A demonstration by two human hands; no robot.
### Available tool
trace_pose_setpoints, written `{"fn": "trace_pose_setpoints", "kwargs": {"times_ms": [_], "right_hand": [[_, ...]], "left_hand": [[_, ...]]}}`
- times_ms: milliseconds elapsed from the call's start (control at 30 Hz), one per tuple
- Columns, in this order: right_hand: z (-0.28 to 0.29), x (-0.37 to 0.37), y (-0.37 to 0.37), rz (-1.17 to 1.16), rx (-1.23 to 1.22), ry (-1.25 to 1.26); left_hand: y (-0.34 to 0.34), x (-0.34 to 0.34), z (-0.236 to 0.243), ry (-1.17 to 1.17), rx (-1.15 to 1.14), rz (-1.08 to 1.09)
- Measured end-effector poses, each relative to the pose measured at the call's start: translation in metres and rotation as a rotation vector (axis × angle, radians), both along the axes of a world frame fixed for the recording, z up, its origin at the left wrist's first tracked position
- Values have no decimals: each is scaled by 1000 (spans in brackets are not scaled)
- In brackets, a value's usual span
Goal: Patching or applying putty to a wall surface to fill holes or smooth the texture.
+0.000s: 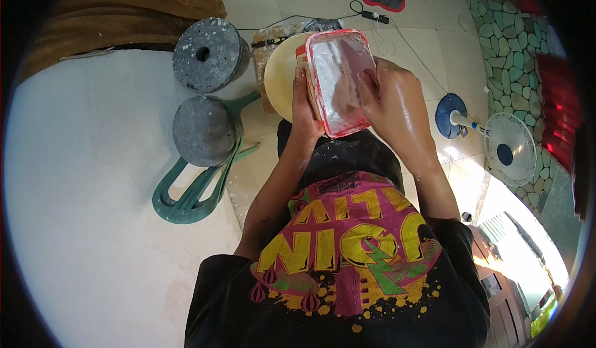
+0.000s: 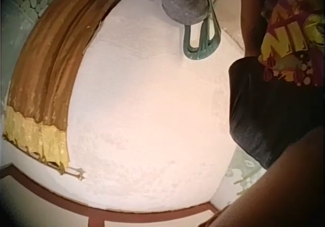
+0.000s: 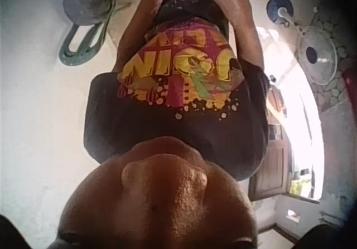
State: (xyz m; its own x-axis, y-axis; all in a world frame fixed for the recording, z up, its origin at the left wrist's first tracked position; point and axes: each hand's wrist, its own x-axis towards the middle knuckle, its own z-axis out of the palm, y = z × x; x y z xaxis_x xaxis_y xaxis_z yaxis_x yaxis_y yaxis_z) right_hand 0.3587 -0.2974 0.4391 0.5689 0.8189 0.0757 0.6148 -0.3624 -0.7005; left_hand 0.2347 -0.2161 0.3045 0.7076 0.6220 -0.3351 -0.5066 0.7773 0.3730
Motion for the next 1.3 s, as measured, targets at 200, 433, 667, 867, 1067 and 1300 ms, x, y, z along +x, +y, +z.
{"fn": "trace_pose_setpoints", "kwargs": {"times_ms": [200, 433, 667, 867, 1067, 1300], "right_hand": [[0, -2, 9, 154, 65, 92], [2, 7, 12, 27, 6, 70], [1, 1, 9, 15, -7, 52], [3, -4, 12, 137, 96, 192], [4, 7, 11, 99, 64, 43], [9, 8, 18, 3, -37, 28]], "left_hand": [[-1, 11, -2, -42, 0, -43], [1, 16, 3, -44, 142, -126], [1, 14, 3, -71, 73, -62], [5, 9, -3, 103, 154, -141], [6, 13, 1, -119, 50, -81], [5, 12, 11, 96, 281, -49]]}}
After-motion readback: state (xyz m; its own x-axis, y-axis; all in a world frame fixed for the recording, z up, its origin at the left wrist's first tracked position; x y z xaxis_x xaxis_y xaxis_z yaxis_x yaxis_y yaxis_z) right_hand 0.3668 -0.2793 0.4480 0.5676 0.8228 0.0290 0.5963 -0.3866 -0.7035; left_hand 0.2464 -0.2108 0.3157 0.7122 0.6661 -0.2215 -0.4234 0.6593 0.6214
